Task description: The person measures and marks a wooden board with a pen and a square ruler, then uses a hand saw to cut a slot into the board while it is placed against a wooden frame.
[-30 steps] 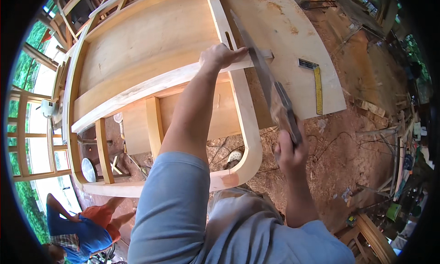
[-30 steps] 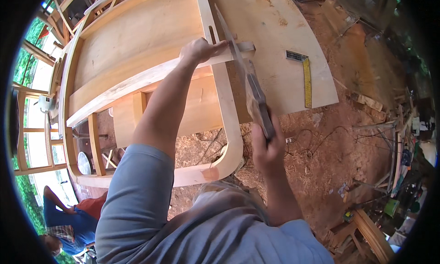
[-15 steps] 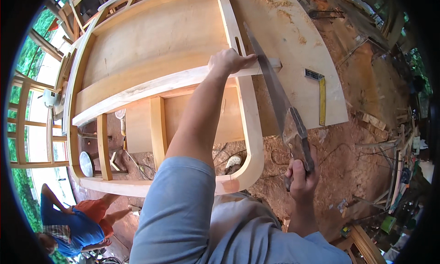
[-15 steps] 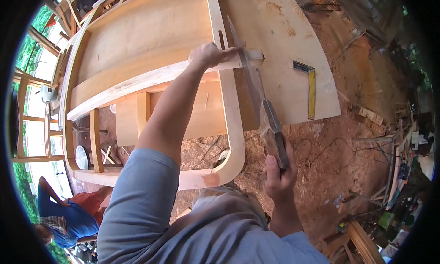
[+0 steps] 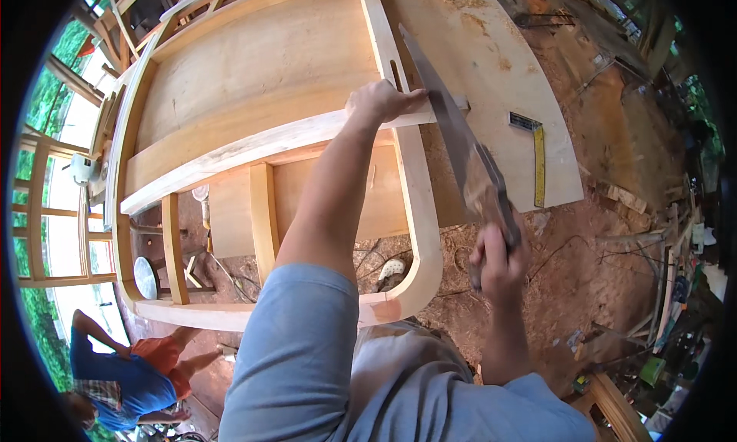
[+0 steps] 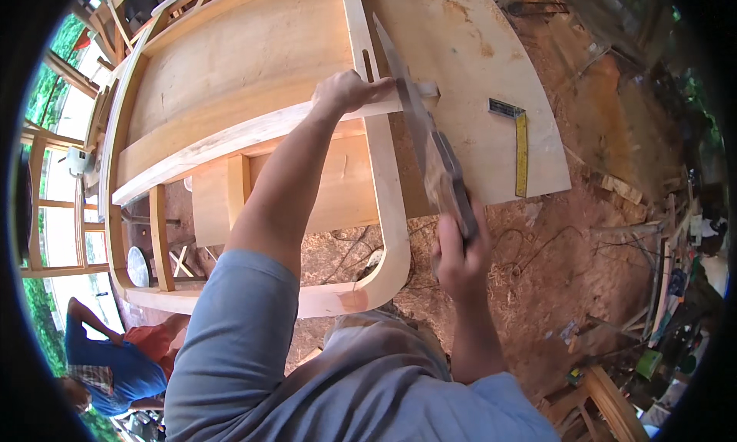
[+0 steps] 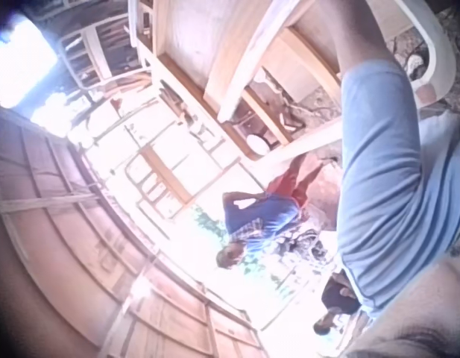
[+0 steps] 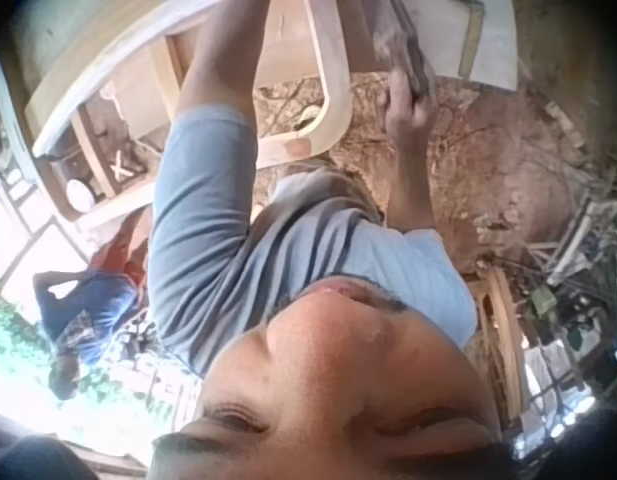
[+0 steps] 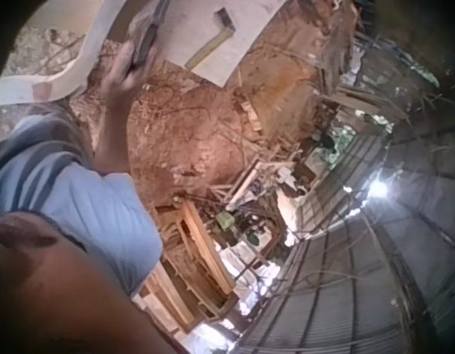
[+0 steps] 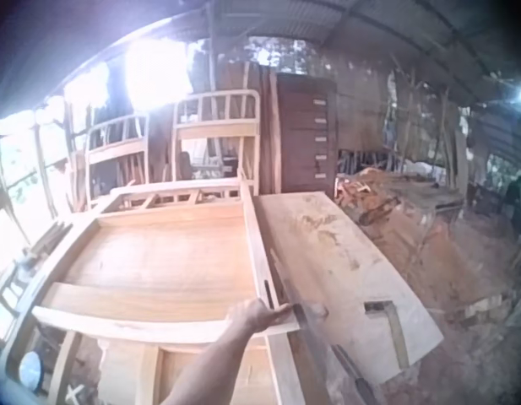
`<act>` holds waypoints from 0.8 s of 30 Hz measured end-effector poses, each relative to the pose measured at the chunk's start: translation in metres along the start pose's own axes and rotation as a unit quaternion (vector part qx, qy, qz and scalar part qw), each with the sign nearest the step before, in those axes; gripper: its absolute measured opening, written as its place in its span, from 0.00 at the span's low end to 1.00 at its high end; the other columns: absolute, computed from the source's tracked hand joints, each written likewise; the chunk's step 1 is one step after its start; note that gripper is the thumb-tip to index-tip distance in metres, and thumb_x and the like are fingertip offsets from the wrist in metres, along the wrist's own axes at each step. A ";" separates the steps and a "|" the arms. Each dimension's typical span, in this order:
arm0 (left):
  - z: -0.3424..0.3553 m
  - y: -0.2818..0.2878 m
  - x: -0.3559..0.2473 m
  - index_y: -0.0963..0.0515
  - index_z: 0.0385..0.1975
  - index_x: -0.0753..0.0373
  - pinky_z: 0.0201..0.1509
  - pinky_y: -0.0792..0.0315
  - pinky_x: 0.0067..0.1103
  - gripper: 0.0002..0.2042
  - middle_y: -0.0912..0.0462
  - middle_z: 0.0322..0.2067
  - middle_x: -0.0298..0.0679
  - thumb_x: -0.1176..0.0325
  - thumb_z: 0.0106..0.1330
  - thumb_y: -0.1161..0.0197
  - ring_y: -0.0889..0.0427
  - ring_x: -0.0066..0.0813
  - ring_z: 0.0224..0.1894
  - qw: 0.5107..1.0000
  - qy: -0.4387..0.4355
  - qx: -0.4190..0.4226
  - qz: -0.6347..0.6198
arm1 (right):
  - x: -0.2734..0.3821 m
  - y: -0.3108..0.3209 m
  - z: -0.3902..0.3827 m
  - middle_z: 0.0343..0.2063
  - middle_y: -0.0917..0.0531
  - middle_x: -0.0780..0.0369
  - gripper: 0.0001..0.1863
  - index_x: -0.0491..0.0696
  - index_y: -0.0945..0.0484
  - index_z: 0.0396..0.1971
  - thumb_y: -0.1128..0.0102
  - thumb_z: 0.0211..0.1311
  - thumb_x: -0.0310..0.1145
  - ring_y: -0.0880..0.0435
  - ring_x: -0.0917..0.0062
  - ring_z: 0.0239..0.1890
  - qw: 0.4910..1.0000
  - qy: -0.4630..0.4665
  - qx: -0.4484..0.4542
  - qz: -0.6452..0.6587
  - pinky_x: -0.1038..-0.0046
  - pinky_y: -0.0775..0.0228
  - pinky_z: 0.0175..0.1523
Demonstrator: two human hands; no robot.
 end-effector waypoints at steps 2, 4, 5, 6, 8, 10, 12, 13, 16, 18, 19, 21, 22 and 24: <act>0.005 -0.005 -0.007 0.12 0.39 0.65 0.54 0.22 0.34 0.47 0.10 0.41 0.48 0.17 0.53 0.46 0.12 0.45 0.48 1.000 -0.022 -0.006 -0.006 | -0.002 -0.011 0.034 0.20 0.29 0.72 0.14 0.43 0.27 0.57 0.48 0.78 0.32 0.31 0.91 0.17 1.000 -0.003 -0.008 0.008 0.84 0.37 0.22; 0.007 -0.002 -0.015 0.12 0.39 0.65 0.54 0.22 0.35 0.47 0.10 0.41 0.48 0.17 0.54 0.46 0.12 0.45 0.48 0.999 -0.040 -0.022 -0.009 | 0.002 -0.017 0.058 0.20 0.28 0.71 0.13 0.43 0.28 0.54 0.49 0.79 0.33 0.30 0.89 0.18 1.000 0.000 -0.008 -0.002 0.83 0.35 0.22; 0.004 -0.002 -0.018 0.12 0.39 0.65 0.54 0.22 0.35 0.47 0.10 0.41 0.48 0.17 0.54 0.46 0.12 0.45 0.49 0.999 -0.029 -0.013 -0.004 | 0.003 -0.018 0.064 0.21 0.28 0.69 0.11 0.43 0.28 0.52 0.50 0.79 0.33 0.28 0.88 0.18 1.000 -0.001 -0.004 -0.011 0.81 0.32 0.23; 0.001 0.002 -0.017 0.12 0.38 0.65 0.54 0.22 0.35 0.47 0.10 0.42 0.48 0.17 0.54 0.46 0.13 0.46 0.49 1.000 -0.014 -0.006 0.002 | 0.002 -0.015 0.057 0.20 0.28 0.69 0.12 0.43 0.28 0.54 0.51 0.79 0.33 0.28 0.88 0.18 1.000 -0.002 0.004 -0.022 0.81 0.32 0.23; -0.003 0.005 -0.009 0.12 0.42 0.64 0.57 0.22 0.34 0.46 0.11 0.44 0.48 0.19 0.56 0.46 0.13 0.46 0.52 1.000 -0.003 0.010 0.010 | 0.000 -0.007 0.021 0.20 0.28 0.69 0.13 0.43 0.28 0.55 0.51 0.79 0.33 0.28 0.88 0.18 1.000 -0.011 -0.001 -0.005 0.81 0.32 0.23; -0.007 0.006 -0.007 0.12 0.45 0.63 0.59 0.22 0.33 0.45 0.11 0.47 0.47 0.20 0.58 0.46 0.14 0.45 0.55 0.999 0.006 0.029 0.012 | 0.006 0.006 -0.018 0.20 0.28 0.69 0.14 0.43 0.28 0.57 0.51 0.79 0.32 0.28 0.88 0.18 1.000 -0.021 -0.006 0.005 0.81 0.32 0.23; -0.010 0.005 -0.011 0.13 0.46 0.63 0.60 0.23 0.34 0.44 0.11 0.48 0.48 0.21 0.60 0.48 0.15 0.46 0.56 1.000 -0.005 0.029 0.011 | 0.017 0.019 -0.047 0.20 0.29 0.70 0.14 0.43 0.28 0.58 0.54 0.79 0.30 0.28 0.88 0.18 0.999 -0.034 -0.034 0.007 0.81 0.32 0.23; -0.009 0.002 -0.008 0.13 0.46 0.63 0.60 0.23 0.34 0.44 0.11 0.48 0.48 0.21 0.60 0.48 0.15 0.46 0.56 0.999 -0.004 0.031 0.014 | 0.015 0.017 -0.041 0.20 0.29 0.70 0.14 0.43 0.28 0.58 0.54 0.79 0.30 0.28 0.88 0.18 0.999 -0.037 -0.035 0.010 0.81 0.32 0.23; 0.001 -0.004 0.001 0.14 0.50 0.62 0.61 0.24 0.38 0.40 0.12 0.50 0.49 0.28 0.68 0.55 0.15 0.47 0.56 0.999 -0.020 -0.014 0.024 | -0.002 -0.010 0.024 0.23 0.25 0.69 0.17 0.43 0.26 0.59 0.46 0.76 0.33 0.29 0.90 0.20 1.000 -0.025 0.005 -0.004 0.81 0.35 0.24; 0.011 -0.012 -0.016 0.14 0.50 0.62 0.61 0.24 0.38 0.37 0.13 0.50 0.49 0.31 0.70 0.55 0.15 0.47 0.56 0.999 -0.041 -0.011 0.022 | -0.012 -0.025 0.084 0.24 0.24 0.67 0.16 0.42 0.25 0.57 0.45 0.76 0.34 0.26 0.86 0.22 0.997 0.030 -0.016 -0.072 0.77 0.33 0.27; 0.010 -0.007 -0.020 0.14 0.50 0.61 0.61 0.24 0.39 0.35 0.13 0.51 0.49 0.35 0.71 0.55 0.16 0.47 0.57 0.999 -0.040 -0.016 0.028 | -0.009 -0.028 0.093 0.24 0.24 0.67 0.16 0.42 0.25 0.57 0.45 0.76 0.34 0.25 0.86 0.23 0.995 0.049 -0.021 -0.089 0.76 0.32 0.28; 0.009 -0.006 -0.018 0.14 0.50 0.60 0.62 0.24 0.39 0.31 0.13 0.52 0.49 0.40 0.71 0.53 0.16 0.48 0.57 0.999 -0.031 -0.020 0.024 | -0.006 -0.029 0.093 0.25 0.23 0.66 0.16 0.41 0.25 0.57 0.46 0.76 0.33 0.24 0.84 0.25 0.992 0.059 -0.018 -0.107 0.73 0.31 0.30; 0.013 -0.009 -0.007 0.14 0.50 0.60 0.62 0.24 0.38 0.30 0.13 0.53 0.48 0.41 0.71 0.53 0.16 0.47 0.57 0.999 -0.027 -0.025 0.025 | -0.005 -0.029 0.078 0.26 0.23 0.66 0.18 0.40 0.26 0.59 0.46 0.76 0.33 0.24 0.83 0.26 0.994 0.054 -0.004 -0.097 0.73 0.31 0.31; 0.020 -0.012 0.000 0.14 0.51 0.59 0.62 0.24 0.38 0.29 0.13 0.53 0.47 0.41 0.71 0.52 0.16 0.47 0.58 0.999 -0.023 -0.028 0.024 | -0.002 -0.014 0.028 0.29 0.22 0.65 0.22 0.39 0.29 0.63 0.45 0.75 0.33 0.25 0.84 0.26 0.997 0.045 0.015 -0.067 0.75 0.31 0.32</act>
Point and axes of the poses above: each hand's wrist, its own z-axis towards the middle knuckle, its own y-axis out of the back of the hand, x = y × z, the point moved 5 cm from there along z, towards the middle knuckle
